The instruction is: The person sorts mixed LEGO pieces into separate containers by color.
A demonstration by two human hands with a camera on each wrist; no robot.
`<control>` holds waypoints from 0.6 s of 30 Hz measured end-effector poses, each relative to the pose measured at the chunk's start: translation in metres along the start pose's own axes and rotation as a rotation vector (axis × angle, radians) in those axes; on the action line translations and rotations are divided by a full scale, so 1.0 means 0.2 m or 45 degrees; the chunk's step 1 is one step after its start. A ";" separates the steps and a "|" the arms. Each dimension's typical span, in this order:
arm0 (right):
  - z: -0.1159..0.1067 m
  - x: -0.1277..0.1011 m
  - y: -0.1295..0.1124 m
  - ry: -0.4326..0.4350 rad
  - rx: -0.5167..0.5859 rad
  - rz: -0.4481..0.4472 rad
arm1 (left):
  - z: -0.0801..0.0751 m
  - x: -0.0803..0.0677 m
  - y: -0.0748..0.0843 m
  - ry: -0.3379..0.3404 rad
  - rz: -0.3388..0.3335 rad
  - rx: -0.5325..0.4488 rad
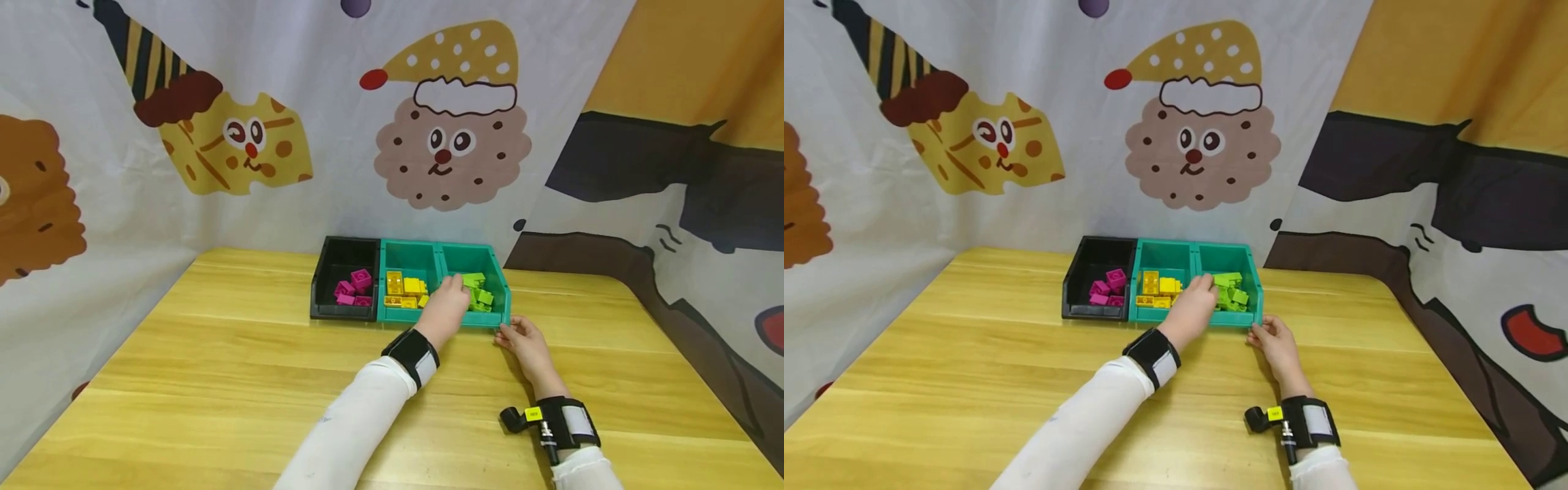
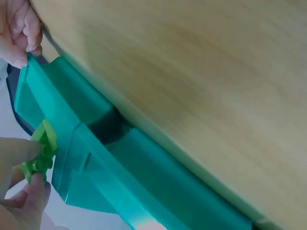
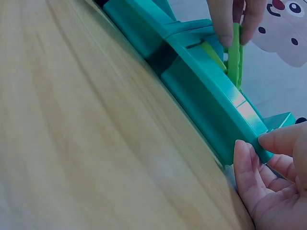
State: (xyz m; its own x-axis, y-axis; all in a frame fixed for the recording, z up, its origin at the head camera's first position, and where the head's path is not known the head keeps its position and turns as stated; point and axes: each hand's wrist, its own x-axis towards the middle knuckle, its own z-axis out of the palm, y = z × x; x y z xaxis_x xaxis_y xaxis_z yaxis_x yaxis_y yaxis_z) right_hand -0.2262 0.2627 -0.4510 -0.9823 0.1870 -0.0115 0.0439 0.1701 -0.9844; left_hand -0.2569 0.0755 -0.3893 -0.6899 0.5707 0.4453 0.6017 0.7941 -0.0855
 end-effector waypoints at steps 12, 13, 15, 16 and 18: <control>-0.01 0.00 0.00 -0.001 -0.002 -0.012 | 0.03 0.00 0.04 -0.218 0.107 0.241; -0.01 0.00 0.00 -0.001 -0.003 -0.011 | 0.03 0.01 0.04 -0.226 0.109 0.267; -0.01 0.00 0.00 -0.003 -0.010 -0.009 | 0.03 0.01 0.05 -0.226 0.086 0.273; -0.01 0.00 0.00 -0.005 -0.014 -0.008 | 0.03 0.01 0.06 -0.210 0.069 0.271; 0.00 0.00 0.00 -0.010 -0.016 -0.003 | 0.03 0.01 0.06 -0.143 0.032 0.260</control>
State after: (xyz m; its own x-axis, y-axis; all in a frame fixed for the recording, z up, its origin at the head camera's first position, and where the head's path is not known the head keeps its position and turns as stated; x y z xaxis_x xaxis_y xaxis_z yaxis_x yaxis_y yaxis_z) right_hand -0.2260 0.2635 -0.4514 -0.9838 0.1788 -0.0106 0.0437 0.1824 -0.9823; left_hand -0.2538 0.0870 -0.3955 -0.7233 0.6013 0.3395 0.5331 0.7987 -0.2791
